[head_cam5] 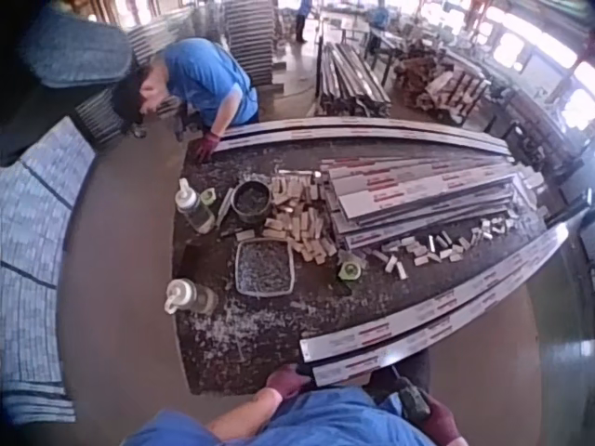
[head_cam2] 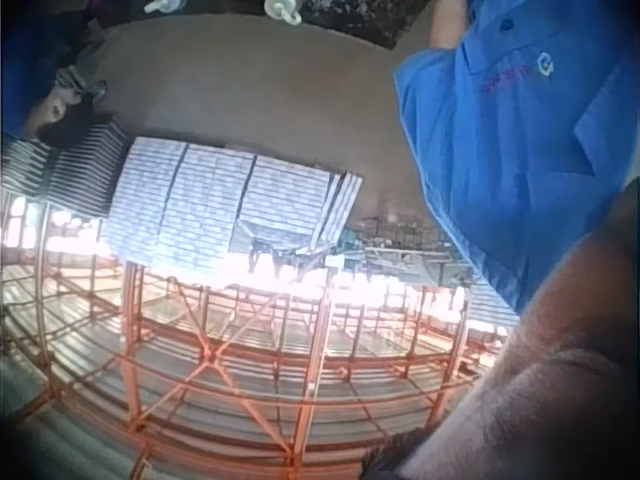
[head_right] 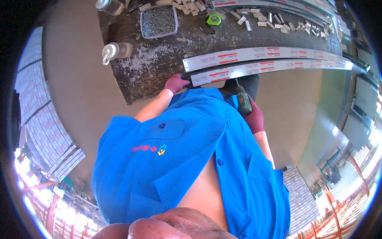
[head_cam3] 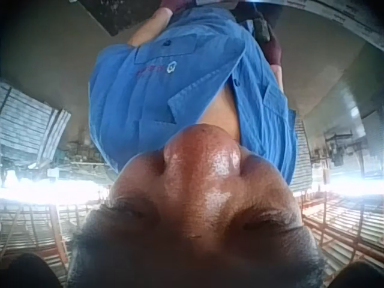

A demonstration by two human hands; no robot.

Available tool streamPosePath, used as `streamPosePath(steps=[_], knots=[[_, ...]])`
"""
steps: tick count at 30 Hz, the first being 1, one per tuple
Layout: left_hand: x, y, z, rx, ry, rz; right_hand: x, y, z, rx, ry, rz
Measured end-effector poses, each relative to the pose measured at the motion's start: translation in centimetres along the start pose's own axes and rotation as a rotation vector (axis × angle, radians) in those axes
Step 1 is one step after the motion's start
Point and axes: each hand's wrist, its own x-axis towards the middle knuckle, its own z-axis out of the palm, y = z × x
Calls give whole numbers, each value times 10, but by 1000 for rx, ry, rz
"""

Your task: Drilling screws into aluminum extrusions using an electric drill to assemble frame components.

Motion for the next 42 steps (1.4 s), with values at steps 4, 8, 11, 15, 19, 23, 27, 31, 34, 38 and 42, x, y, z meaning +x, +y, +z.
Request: streamPosePath(steps=[4,8,11,15,19,23,27,31,34,38,42], knots=[[8,-8,-15,111,196,-56,-3,37,16,-8,9,8],[18,-1,-56,31,291,-4,-5,54,26,-11,13,65],[34,-1,-87,-86,404,57,-5,60,31,51,72,45],[58,35,-127,-111,684,161,-9,59,23,21,110,40],[95,87,-153,53,750,251,-14,71,26,96,176,36],[133,148,-164,-50,646,347,-14,74,24,89,204,85],[179,190,-174,191,690,302,-11,61,20,111,224,143],[195,244,-177,594,759,339,-9,44,11,91,245,188],[209,262,-187,755,627,224,0,47,9,86,238,171],[213,286,-197,716,475,162,-3,56,-2,59,271,70],[240,259,-217,728,576,263,-1,45,-20,41,167,97]])
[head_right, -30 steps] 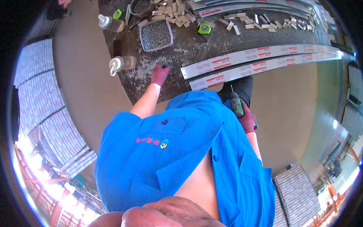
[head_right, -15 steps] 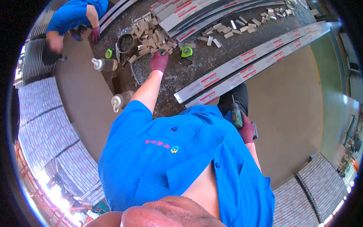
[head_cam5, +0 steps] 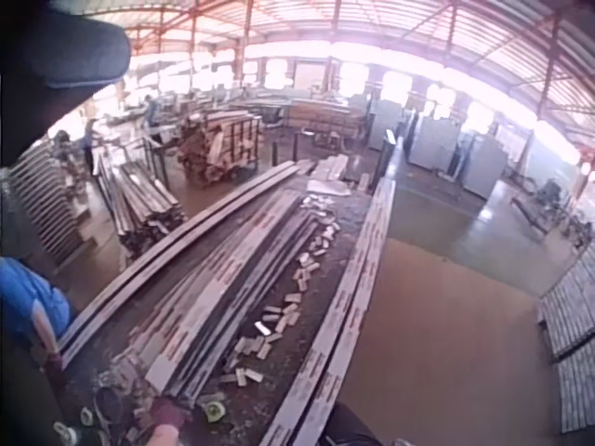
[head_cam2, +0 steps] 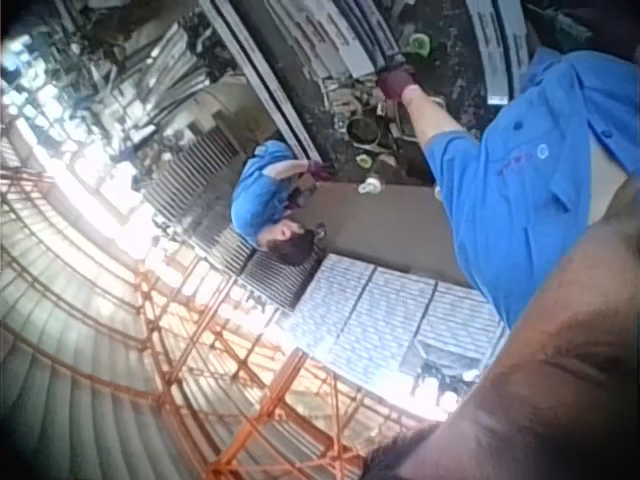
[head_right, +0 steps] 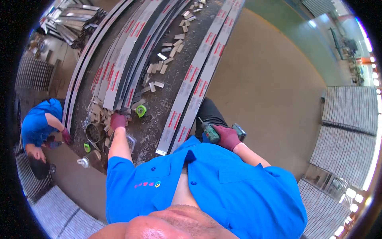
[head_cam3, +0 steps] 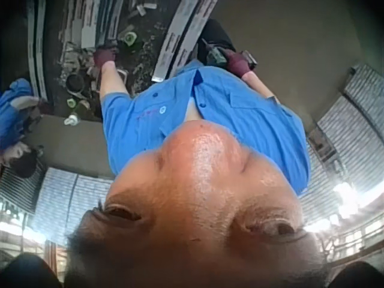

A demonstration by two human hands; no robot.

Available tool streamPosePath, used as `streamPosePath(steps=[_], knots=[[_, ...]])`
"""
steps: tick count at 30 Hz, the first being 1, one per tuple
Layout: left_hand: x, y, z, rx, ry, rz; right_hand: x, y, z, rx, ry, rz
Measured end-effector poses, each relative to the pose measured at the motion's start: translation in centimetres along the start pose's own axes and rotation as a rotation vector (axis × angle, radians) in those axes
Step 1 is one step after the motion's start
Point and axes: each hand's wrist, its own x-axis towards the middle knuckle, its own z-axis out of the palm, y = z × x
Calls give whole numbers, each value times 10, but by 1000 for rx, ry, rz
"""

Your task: Drilling screws into aluminum extrusions using an electric drill to assemble frame components.

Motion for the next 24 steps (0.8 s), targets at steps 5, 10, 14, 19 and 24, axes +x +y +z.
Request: streamPosePath(steps=[5,10,14,19,24], knots=[[-28,5,-23,-63,186,-84,-6,15,14,51,33,-15],[-51,-34,-13,-378,187,-174,-6,15,15,83,62,-65],[-100,-21,-8,-579,226,-224,-10,0,0,89,44,-46],[-86,-50,3,-629,251,-386,-10,13,21,67,19,-138],[-102,-52,3,-507,354,-288,-8,31,39,-37,-36,-54]])
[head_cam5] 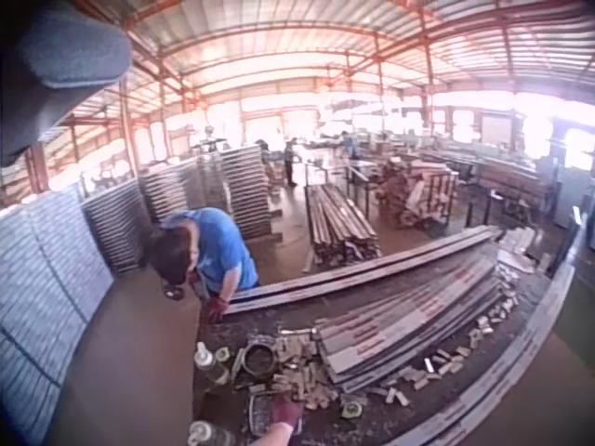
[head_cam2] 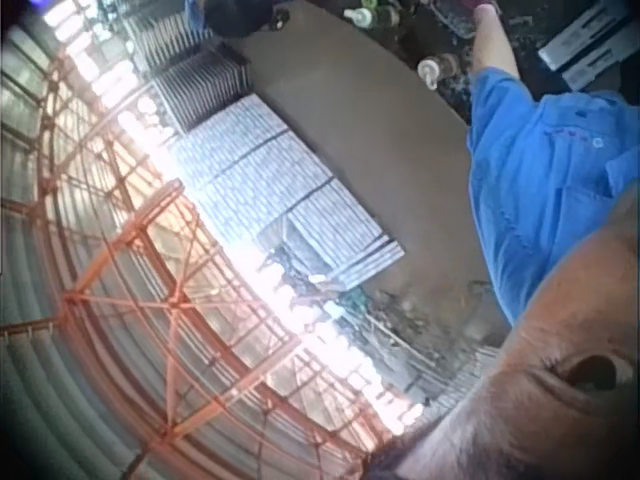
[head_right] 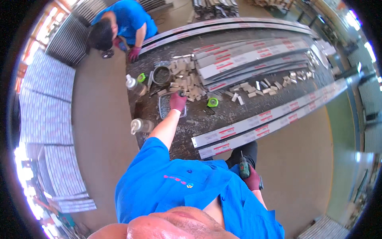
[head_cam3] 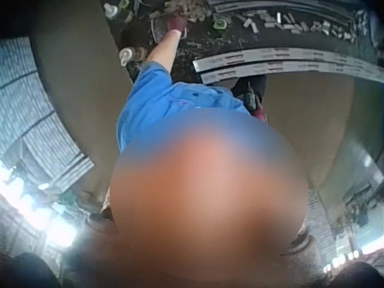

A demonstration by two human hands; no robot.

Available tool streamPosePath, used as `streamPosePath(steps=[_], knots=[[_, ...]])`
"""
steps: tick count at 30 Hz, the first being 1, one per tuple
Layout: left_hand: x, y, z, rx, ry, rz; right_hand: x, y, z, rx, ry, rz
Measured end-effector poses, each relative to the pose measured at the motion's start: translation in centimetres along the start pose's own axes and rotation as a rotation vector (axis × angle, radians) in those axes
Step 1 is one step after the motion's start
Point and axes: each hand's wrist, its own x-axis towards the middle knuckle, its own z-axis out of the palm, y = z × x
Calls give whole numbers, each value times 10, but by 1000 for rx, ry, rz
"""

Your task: Drilling screws into aluminum extrusions using an electric drill to assemble frame components.

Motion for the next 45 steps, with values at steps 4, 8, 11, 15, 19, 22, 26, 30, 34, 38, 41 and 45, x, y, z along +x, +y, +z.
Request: streamPosePath(steps=[4,8,11,15,19,22,26,30,34,38,41,45], knots=[[-54,-21,-18,-160,48,-5,2,4,6,-19,-19,-12],[-126,-31,-34,-278,-75,-15,9,17,10,19,-23,-34],[-176,-32,-40,-231,-113,8,10,27,15,24,13,-39],[-260,-42,-44,-275,-292,-85,12,39,19,-1,38,-155],[-291,-56,-35,-487,-361,-147,12,35,21,41,3,-106],[-320,-91,-9,-584,-372,-189,6,20,18,79,-35,-49],[-318,-79,-36,-705,-574,-342,2,19,19,57,-27,-58],[-334,-86,-27,-580,-528,-345,9,20,20,19,-51,-30],[-344,-69,-18,-294,-496,-293,8,17,21,60,-47,-55],[-345,-56,-15,32,-606,-175,6,10,19,12,-56,-18],[-341,-58,-8,111,-692,-91,7,15,22,23,-44,-40],[-327,-38,-15,166,-778,-76,8,17,21,39,-71,-39]])
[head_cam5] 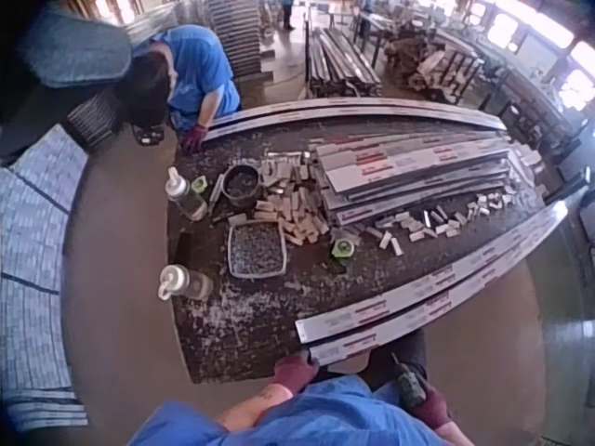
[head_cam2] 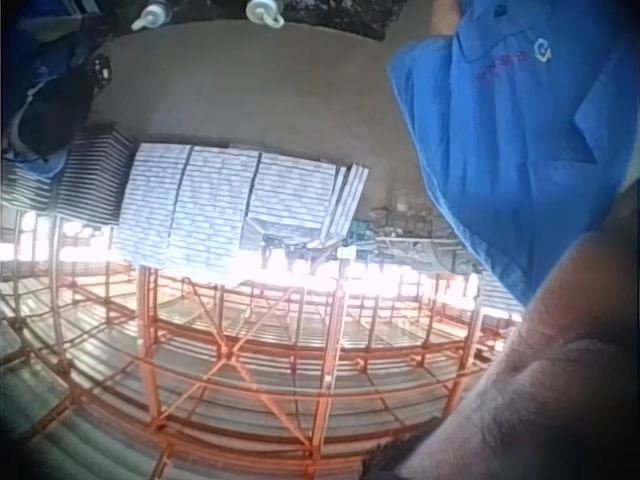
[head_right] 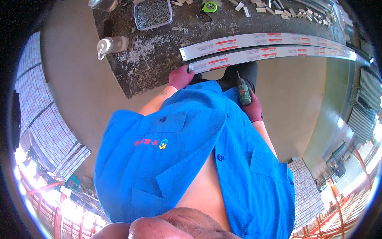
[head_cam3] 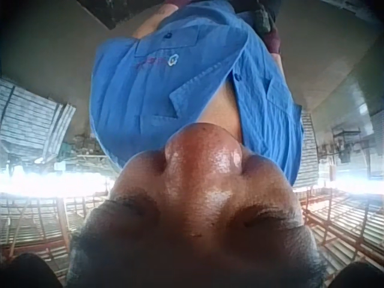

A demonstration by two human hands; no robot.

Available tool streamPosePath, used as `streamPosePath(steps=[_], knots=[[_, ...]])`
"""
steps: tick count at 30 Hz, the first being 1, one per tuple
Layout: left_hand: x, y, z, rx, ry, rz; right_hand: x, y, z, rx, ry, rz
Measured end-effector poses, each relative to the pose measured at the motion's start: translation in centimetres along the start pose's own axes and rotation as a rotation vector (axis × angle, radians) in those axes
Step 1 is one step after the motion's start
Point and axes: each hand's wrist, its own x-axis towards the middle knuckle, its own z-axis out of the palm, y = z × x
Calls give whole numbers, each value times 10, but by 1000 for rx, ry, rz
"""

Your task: Drilling screws into aluminum extrusions using an electric drill to assemble frame components.

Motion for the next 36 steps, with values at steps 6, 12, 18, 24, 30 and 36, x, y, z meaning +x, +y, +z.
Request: streamPosePath(steps=[6,12,18,24,30,36], knots=[[12,-1,16,-83,67,-43,2,3,2,-27,0,22],[11,2,18,-77,129,-37,0,-5,0,0,10,6],[11,7,11,-78,87,-75,0,-12,-3,-11,14,9],[12,7,13,-101,66,-81,3,-5,-4,14,12,19],[0,9,0,-98,34,-73,3,-9,-9,20,11,44],[-6,-16,-31,-149,185,49,3,-2,-7,17,20,58]])
